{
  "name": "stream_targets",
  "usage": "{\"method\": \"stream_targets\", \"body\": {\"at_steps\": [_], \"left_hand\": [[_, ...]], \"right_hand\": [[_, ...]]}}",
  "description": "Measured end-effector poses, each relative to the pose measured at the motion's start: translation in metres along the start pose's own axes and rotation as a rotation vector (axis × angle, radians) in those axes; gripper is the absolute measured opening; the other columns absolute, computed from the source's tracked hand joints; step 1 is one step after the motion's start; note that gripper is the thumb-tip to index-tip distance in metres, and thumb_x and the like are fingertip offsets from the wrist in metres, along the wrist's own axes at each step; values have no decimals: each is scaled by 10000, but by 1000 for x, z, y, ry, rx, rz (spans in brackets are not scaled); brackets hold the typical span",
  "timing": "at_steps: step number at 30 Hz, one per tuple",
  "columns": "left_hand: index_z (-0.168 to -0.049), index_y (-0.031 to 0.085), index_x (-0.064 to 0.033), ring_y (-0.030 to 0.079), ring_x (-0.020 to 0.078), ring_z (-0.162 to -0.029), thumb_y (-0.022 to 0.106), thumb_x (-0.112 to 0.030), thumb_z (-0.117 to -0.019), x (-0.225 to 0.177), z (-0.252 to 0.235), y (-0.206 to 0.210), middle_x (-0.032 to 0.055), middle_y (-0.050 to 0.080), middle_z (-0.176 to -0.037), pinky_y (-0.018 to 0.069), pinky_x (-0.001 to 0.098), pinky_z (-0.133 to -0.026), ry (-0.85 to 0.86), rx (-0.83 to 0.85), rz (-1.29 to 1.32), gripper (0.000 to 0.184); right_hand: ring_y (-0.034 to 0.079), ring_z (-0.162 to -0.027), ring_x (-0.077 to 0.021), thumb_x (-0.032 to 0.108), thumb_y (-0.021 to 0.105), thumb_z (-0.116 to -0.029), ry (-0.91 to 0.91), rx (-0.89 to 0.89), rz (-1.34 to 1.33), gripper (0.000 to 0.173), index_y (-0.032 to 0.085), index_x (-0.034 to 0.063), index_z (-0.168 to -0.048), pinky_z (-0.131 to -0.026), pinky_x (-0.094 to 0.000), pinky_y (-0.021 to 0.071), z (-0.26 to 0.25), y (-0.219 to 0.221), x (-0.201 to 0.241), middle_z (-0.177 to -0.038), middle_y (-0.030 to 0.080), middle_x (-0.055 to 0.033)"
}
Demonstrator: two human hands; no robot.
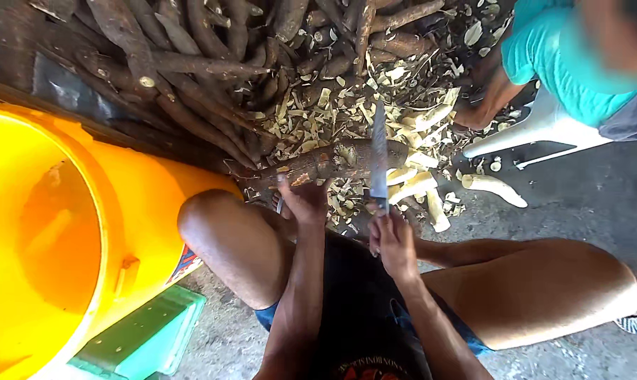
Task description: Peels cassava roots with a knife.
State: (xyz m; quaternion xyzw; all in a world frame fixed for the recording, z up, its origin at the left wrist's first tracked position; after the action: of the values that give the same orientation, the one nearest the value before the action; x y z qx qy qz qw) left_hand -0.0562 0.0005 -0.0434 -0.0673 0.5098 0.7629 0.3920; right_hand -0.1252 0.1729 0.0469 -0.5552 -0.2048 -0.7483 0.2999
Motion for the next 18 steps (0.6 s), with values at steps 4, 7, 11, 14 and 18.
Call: {"method": "stream_targets", "body": {"at_steps": [4, 7, 11, 14, 18], "left_hand": [[-1389, 508, -253, 633, 307, -1153, 271, -920, -843, 4, -5, 2, 79, 633, -1284, 522, 663, -909, -31, -60, 137, 893], [-1387, 521, -250, 637, 305, -1139, 251, -920, -844, 1, -9, 9, 81, 640, -1276, 517, 662, -912, -7, -90, 104, 903], [-1377, 527, -236, 633, 301, -1163, 313, -868, -874, 3, -4, 6, 84, 652, -1272, 518, 643, -933, 15, -105, 32, 836], [-1402, 508, -218, 634, 320, -1155, 316, -873, -873, 5, 1, -5, 108, 644, -1284, 525, 639, -924, -5, -128, -12, 864], [-1453, 473, -250, 607, 297, -1231, 272, -866, -891, 4, -7, 0, 76, 613, -1368, 521, 619, -960, -20, 14, -54, 858]], "right_hand": [[549, -508, -79, 461, 486, -1065, -619, -173, -205, 331, 603, 168, -1162, -427, -249, 491, 17, -58, 94, -738, 639, 54], [579, -540, -68, 510, 504, -1044, -583, -216, -267, 326, 656, 223, -1050, -472, -245, 515, 15, -44, 66, -723, 652, 70], [418, -467, -77, 336, 360, -1109, 147, 69, -23, 366, 576, 41, -1125, -421, -267, 417, 1, 12, -57, -635, 438, 36], [358, -407, -74, 361, 314, -1123, 408, 179, -132, 364, 551, 85, -1112, -363, -239, 370, 1, 8, -47, -600, 402, 44], [304, -367, -39, 384, 268, -1130, 461, 184, -442, 385, 498, 106, -994, -330, -188, 318, -3, 12, -30, -562, 354, 53]]}}
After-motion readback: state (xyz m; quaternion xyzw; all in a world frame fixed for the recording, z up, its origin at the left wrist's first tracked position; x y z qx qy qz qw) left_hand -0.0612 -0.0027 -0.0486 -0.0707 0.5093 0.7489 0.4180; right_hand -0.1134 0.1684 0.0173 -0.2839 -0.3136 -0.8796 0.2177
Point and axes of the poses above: each hand's wrist, its own z-axis away from the middle knuckle, its own y-axis out of the palm, x = y × z, the point moved 2 cm from there along -z, towards the middle knuckle
